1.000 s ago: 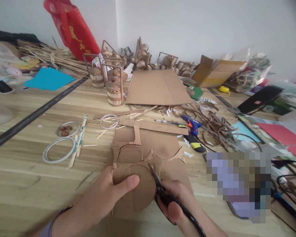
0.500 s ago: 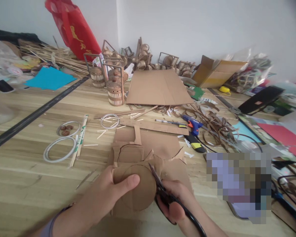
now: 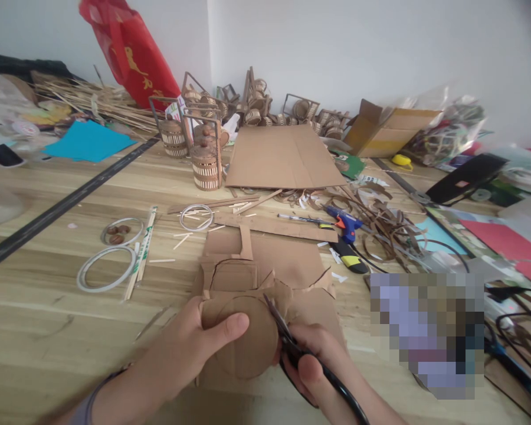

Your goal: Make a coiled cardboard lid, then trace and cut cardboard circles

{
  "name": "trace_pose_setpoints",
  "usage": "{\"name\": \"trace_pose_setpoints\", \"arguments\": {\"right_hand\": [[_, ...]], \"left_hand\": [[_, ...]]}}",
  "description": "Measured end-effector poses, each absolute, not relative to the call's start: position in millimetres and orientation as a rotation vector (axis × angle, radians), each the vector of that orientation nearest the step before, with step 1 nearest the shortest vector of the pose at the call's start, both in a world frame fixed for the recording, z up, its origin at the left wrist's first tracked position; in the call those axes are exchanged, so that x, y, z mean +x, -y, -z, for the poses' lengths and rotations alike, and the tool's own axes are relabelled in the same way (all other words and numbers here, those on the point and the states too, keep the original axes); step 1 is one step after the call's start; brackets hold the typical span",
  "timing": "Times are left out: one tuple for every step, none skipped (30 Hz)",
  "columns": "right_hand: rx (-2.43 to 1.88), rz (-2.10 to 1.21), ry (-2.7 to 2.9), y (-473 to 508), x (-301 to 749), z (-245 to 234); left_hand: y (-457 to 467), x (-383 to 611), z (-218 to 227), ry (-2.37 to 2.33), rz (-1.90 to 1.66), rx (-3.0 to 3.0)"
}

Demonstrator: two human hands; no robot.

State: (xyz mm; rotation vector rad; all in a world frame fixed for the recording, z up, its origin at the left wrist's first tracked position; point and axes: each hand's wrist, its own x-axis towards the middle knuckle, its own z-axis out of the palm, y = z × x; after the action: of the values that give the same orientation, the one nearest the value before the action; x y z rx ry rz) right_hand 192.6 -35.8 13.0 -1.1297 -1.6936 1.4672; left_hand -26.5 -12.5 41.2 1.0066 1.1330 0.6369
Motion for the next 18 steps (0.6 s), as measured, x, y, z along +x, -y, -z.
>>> {"name": "trace_pose_setpoints", "arguments": {"right_hand": [[-1.131, -1.469, 1.685, 36.0, 192.5, -12.1], [-1.134, -1.471, 1.681, 36.2, 192.5, -11.4], [-1.14, -1.473, 1.681, 36.4, 192.6, -11.0], [-1.147, -1.474, 1.683, 36.5, 192.7, -10.9], [-1.157, -1.474, 1.687, 36.6, 192.7, -11.1], [-1.162, -1.473, 1.69, 36.6, 192.7, -11.4], [-1.163, -1.473, 1.692, 36.7, 192.7, -11.9], [-1.163, -1.474, 1.693, 36.8, 192.6, -12.4], [-1.163, -1.478, 1.693, 36.9, 192.5, -12.8], [-1.162, -1.482, 1.693, 37.0, 192.3, -13.0], [-1.161, -1.483, 1.695, 37.0, 192.2, -13.1], [-1.162, -1.481, 1.698, 37.1, 192.0, -13.2], [-1.166, -1.477, 1.702, 37.0, 191.9, -13.3], [-1.17, -1.48, 1.703, 36.9, 191.8, -13.7], [-1.173, -1.482, 1.704, 36.7, 191.7, -14.5], [-1.173, -1.484, 1.705, 36.5, 191.6, -15.6], [-1.168, -1.487, 1.707, 36.5, 191.4, -17.1], [-1.161, -1.493, 1.712, 36.5, 191.2, -18.7]], "left_hand": [[12.3, -26.7, -40.8, -1.146, -0.632, 1.0], [12.1, -26.7, -40.6, -1.155, -0.624, 0.993], [11.9, -26.7, -40.4, -1.16, -0.618, 0.986], [11.8, -26.6, -40.4, -1.164, -0.615, 0.978], [11.8, -26.6, -40.4, -1.167, -0.618, 0.971], [11.8, -26.5, -40.6, -1.162, -0.621, 0.965], [11.8, -26.5, -40.8, -1.153, -0.629, 0.959], [11.8, -26.5, -41.2, -1.141, -0.636, 0.955], [11.7, -26.4, -41.6, -1.129, -0.638, 0.95], [11.5, -26.3, -42.1, -1.118, -0.635, 0.945], [11.2, -26.2, -42.7, -1.106, -0.629, 0.939], [10.7, -26.1, -43.4, -1.097, -0.622, 0.933], [10.2, -26.1, -44.1, -1.091, -0.616, 0.926], [9.7, -26.2, -44.7, -1.087, -0.614, 0.919], [9.3, -26.4, -45.3, -1.085, -0.613, 0.916], [8.9, -26.8, -45.6, -1.091, -0.619, 0.916], [8.7, -27.4, -45.7, -1.106, -0.628, 0.919], [8.5, -28.0, -45.4, -1.127, -0.638, 0.927]]}}
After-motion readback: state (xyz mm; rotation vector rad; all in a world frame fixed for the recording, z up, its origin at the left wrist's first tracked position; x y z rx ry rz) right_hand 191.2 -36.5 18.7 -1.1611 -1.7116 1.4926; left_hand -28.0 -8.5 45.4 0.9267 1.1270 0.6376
